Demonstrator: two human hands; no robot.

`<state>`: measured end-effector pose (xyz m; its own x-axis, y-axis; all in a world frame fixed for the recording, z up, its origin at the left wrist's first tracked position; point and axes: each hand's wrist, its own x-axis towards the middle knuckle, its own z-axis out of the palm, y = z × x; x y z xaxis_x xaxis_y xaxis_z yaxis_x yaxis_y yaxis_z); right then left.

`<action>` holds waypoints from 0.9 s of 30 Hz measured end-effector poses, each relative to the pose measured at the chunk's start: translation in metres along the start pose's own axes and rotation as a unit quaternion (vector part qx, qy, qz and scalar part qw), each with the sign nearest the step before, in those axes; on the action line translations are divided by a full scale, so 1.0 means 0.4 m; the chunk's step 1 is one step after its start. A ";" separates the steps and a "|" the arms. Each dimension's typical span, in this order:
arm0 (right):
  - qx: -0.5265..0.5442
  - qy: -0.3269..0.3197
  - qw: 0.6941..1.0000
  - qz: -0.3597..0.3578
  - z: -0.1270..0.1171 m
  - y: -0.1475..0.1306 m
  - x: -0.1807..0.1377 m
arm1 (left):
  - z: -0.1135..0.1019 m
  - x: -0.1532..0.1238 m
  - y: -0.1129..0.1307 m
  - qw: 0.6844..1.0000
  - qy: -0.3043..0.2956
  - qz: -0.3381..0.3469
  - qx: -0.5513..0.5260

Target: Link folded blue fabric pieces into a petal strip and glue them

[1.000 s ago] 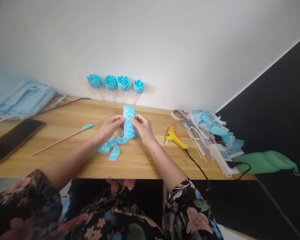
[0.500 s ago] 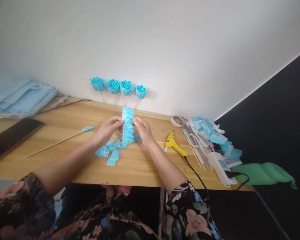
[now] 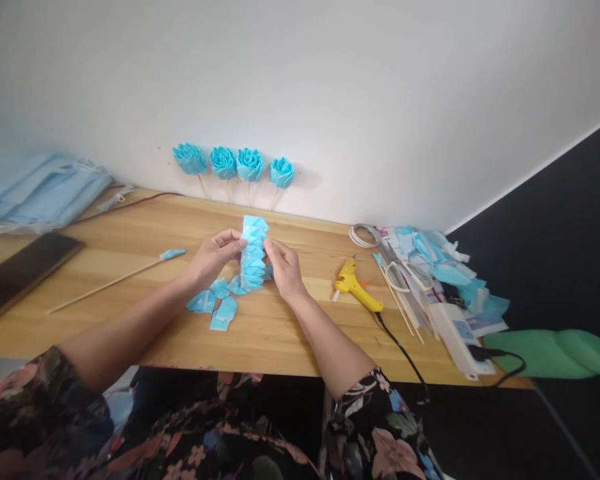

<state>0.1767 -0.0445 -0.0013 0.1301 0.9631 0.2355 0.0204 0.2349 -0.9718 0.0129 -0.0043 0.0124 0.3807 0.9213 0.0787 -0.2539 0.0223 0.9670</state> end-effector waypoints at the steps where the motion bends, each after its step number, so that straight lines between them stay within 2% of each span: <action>1: 0.001 0.004 1.000 -0.009 0.000 0.000 0.000 | 0.001 -0.001 0.001 1.000 -0.002 0.001 0.002; 8: -0.002 0.023 0.999 0.045 0.007 -0.001 -0.001 | 0.012 -0.011 -0.004 0.999 -0.024 -0.009 0.037; 18: -0.012 0.011 0.999 0.033 0.008 -0.003 -0.009 | 0.005 -0.010 0.009 0.999 -0.025 0.009 0.042; 24: -0.044 0.037 0.998 -0.022 -0.001 -0.013 -0.008 | 0.005 -0.009 0.003 0.998 -0.015 0.019 0.053; 27: -0.018 0.024 1.000 -0.002 0.001 -0.010 -0.005 | 0.005 -0.008 -0.004 0.998 -0.012 0.016 0.054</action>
<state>0.1760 -0.0474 0.0020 0.1782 0.9544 0.2394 0.0560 0.2330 -0.9709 0.0139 -0.0079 0.0113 0.3963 0.9110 0.1139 -0.1687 -0.0497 0.9844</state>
